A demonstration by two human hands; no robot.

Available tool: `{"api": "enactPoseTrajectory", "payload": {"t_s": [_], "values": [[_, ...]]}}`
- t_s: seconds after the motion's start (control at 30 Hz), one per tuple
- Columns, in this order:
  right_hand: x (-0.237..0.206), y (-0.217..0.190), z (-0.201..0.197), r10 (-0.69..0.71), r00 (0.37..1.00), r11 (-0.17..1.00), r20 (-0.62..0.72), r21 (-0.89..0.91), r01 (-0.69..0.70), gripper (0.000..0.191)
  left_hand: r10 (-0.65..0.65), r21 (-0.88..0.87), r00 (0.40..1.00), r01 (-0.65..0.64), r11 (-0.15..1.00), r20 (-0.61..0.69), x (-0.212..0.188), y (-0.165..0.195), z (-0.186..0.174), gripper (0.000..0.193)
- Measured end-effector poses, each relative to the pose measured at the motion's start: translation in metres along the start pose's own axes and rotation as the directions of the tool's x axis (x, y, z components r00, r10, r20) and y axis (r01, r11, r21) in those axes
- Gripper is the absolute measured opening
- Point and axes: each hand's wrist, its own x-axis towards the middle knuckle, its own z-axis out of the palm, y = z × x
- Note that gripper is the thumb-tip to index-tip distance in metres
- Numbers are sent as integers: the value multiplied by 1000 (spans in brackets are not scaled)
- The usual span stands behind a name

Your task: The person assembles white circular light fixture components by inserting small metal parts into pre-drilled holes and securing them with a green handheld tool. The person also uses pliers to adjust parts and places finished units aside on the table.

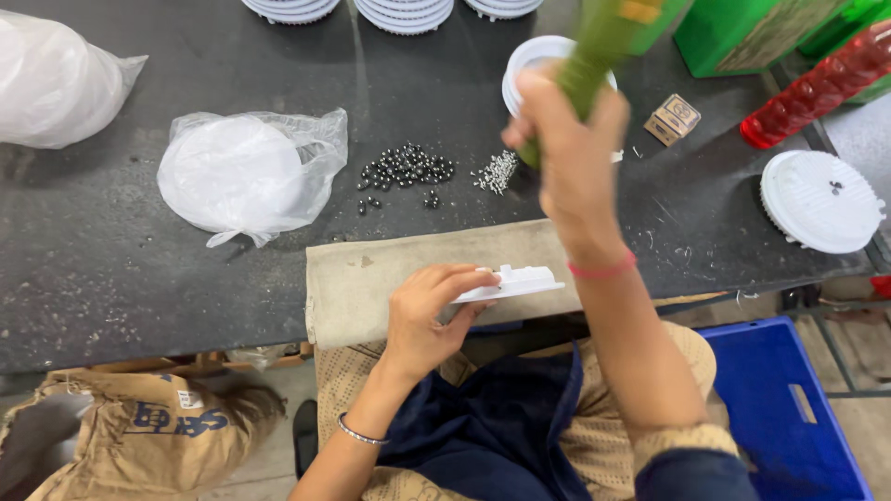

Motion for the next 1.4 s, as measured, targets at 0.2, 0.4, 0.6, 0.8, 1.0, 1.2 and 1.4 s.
{"api": "enactPoseTrajectory", "payload": {"t_s": [0.2,0.4,0.6,0.8,1.0,1.2,1.4], "values": [[-59,-56,-26,-57,997,962,48,270,42,28,-35,-17,999,35,999,1,6,-9,-2,29],[-74,-52,-21,-102,989,969,109,235,74,29,-57,3,998,57,998,7,9,-11,3,29],[-75,-40,-21,-79,987,962,137,270,39,28,-57,9,998,57,998,2,12,-10,3,29],[-76,-37,-23,-79,989,961,128,272,42,28,-69,-11,998,69,998,10,14,-10,4,28],[-75,-37,-19,-86,987,963,135,267,47,28,-80,-17,997,80,997,6,16,-8,0,29],[-76,-35,-17,-84,986,967,146,250,45,26,-76,-9,997,76,997,-1,13,-10,1,32],[-79,-33,-13,-36,988,971,151,237,-1,25,-126,-18,991,126,992,-38,7,-18,6,62]]}}
